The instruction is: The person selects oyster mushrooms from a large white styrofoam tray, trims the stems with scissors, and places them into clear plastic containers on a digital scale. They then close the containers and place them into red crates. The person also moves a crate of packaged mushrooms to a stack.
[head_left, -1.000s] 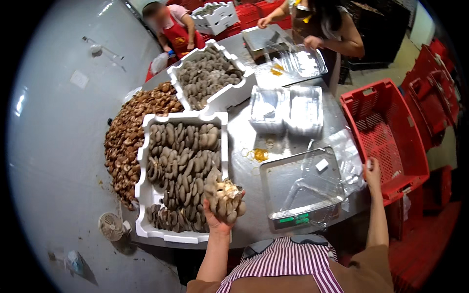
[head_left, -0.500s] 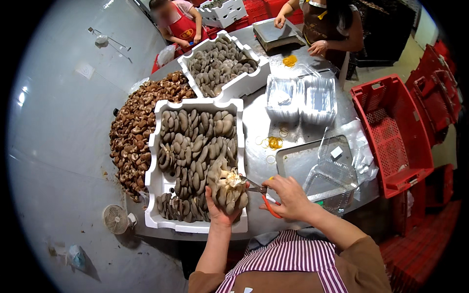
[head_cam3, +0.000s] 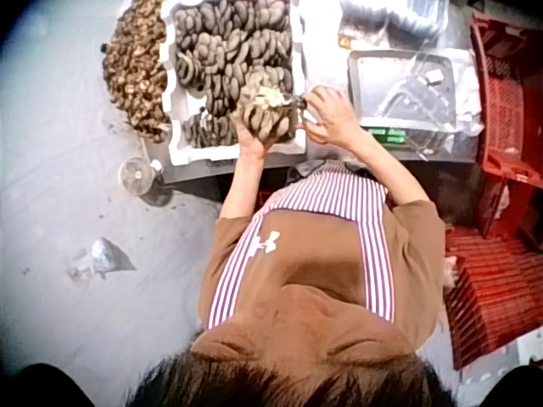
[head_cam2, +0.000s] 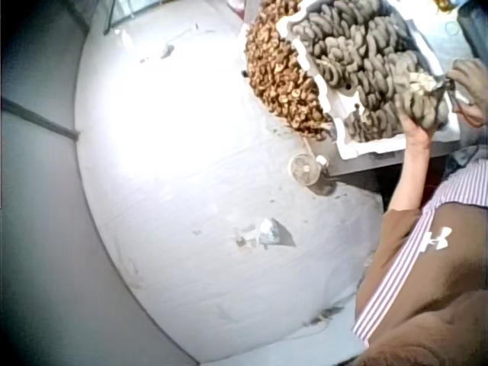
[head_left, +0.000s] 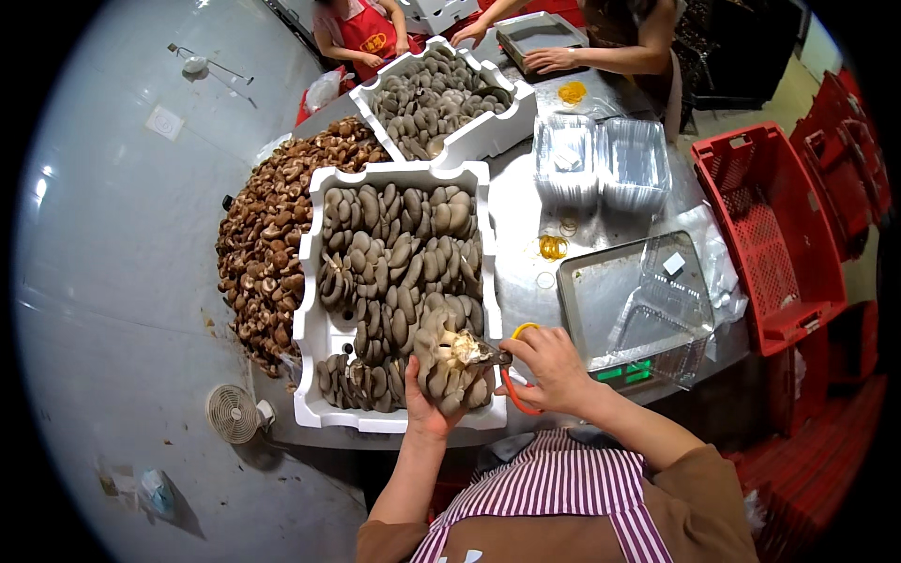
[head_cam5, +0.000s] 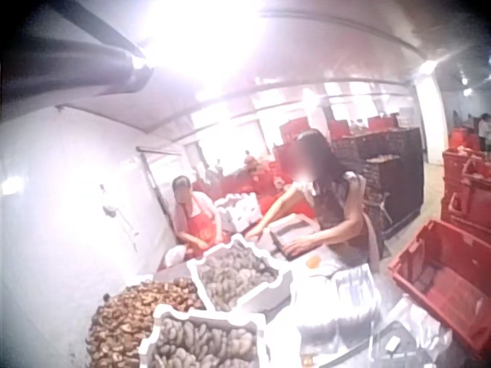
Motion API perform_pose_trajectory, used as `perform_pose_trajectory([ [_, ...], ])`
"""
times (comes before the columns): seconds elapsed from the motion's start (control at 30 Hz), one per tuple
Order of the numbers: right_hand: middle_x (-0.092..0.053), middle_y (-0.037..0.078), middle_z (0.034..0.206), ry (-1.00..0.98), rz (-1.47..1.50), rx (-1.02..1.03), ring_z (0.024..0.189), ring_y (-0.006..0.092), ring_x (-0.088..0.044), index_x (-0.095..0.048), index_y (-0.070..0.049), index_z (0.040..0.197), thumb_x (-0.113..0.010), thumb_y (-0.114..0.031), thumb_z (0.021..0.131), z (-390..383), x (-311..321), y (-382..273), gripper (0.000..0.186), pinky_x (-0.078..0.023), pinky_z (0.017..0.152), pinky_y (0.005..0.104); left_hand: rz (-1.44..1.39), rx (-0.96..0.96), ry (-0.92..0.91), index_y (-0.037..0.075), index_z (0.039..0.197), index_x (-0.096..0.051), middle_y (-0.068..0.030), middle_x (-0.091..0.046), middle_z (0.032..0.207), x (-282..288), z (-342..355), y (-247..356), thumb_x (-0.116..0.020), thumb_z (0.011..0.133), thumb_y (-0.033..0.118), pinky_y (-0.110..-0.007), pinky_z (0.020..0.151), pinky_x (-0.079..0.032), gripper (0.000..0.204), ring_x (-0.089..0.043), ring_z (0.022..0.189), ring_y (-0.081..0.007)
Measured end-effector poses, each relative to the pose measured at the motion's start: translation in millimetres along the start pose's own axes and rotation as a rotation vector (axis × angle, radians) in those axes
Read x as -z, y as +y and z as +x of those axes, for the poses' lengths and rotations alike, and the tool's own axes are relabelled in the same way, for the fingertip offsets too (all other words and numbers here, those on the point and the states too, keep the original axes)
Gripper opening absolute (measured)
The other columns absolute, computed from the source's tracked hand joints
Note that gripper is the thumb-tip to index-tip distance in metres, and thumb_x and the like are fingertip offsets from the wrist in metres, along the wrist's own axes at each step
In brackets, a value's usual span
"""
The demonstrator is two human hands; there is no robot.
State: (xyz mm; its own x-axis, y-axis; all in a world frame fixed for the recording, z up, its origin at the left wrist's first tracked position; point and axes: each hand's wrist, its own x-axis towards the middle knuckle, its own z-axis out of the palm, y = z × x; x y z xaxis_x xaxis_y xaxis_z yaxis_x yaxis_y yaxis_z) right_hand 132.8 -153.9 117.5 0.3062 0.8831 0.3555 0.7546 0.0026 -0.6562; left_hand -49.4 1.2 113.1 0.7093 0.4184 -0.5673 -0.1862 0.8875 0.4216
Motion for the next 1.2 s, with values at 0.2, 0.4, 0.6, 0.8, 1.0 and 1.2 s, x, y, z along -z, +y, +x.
perform_pose_trajectory([
  [0.2, -0.057, 0.006, 0.088, 0.019, -0.095, 0.022, 0.084, 0.0231, -0.059, -0.059, -0.008, 0.118, -0.075, -0.023, 0.075, -12, -11, 4, 0.049, -0.041, 0.072, 0.0356, 0.024, 0.071, 0.059, 0.015, 0.142, -0.044, -0.0126, -0.053, 0.136, -5, 0, 1, -0.061, 0.08, 0.067, -0.049, 0.098, -0.047, 0.082, -0.052, 0.124, -0.0331],
  [0.4, -0.059, 0.008, 0.081, 0.065, -0.089, 0.004, 0.07, 0.0265, -0.062, -0.061, -0.005, 0.113, -0.075, -0.02, 0.074, -31, -25, 21, 0.043, -0.049, 0.063, 0.0374, -0.052, 0.152, 0.078, 0.013, 0.14, -0.045, -0.0137, -0.054, 0.134, -3, 11, -7, -0.058, 0.085, 0.061, -0.048, 0.095, -0.049, 0.075, -0.054, 0.121, -0.0352],
  [0.6, -0.062, 0.011, 0.08, 0.079, -0.056, -0.105, 0.066, 0.0307, -0.064, -0.062, -0.005, 0.111, -0.072, -0.017, 0.077, -45, -42, 34, 0.037, -0.052, 0.058, 0.0396, -0.011, 0.105, 0.099, 0.01, 0.141, -0.044, -0.0133, -0.054, 0.135, -2, 25, -14, -0.056, 0.088, 0.055, -0.049, 0.104, -0.045, 0.07, -0.053, 0.124, -0.034],
  [0.8, -0.064, 0.012, 0.084, 0.121, -0.014, -0.217, 0.069, 0.0317, -0.063, -0.062, -0.006, 0.109, -0.071, -0.017, 0.079, -51, -62, 37, 0.033, -0.052, 0.062, 0.0405, 0.056, 0.005, 0.092, 0.009, 0.14, -0.044, -0.012, -0.054, 0.135, -2, 30, -15, -0.058, 0.089, 0.052, -0.046, 0.103, -0.047, 0.068, -0.054, 0.123, -0.0304],
  [1.0, -0.06, 0.015, 0.089, 0.174, 0.045, -0.269, 0.082, 0.0338, -0.061, -0.062, -0.005, 0.108, -0.069, -0.02, 0.083, -42, -56, 30, 0.03, -0.05, 0.072, 0.0429, 0.08, -0.082, 0.065, 0.008, 0.138, -0.046, -0.0115, -0.055, 0.132, -8, 30, -11, -0.058, 0.089, 0.051, -0.045, 0.102, -0.048, 0.066, -0.056, 0.12, -0.0278],
  [1.2, -0.059, 0.014, 0.092, 0.157, 0.133, -0.263, 0.084, 0.0341, -0.06, -0.06, -0.003, 0.11, -0.072, -0.02, 0.082, -29, -55, 23, 0.035, -0.049, 0.073, 0.0415, 0.109, -0.157, 0.094, 0.008, 0.136, -0.047, -0.0107, -0.057, 0.129, -5, 31, -6, -0.062, 0.088, 0.049, -0.045, 0.101, -0.048, 0.065, -0.057, 0.118, -0.0278],
])
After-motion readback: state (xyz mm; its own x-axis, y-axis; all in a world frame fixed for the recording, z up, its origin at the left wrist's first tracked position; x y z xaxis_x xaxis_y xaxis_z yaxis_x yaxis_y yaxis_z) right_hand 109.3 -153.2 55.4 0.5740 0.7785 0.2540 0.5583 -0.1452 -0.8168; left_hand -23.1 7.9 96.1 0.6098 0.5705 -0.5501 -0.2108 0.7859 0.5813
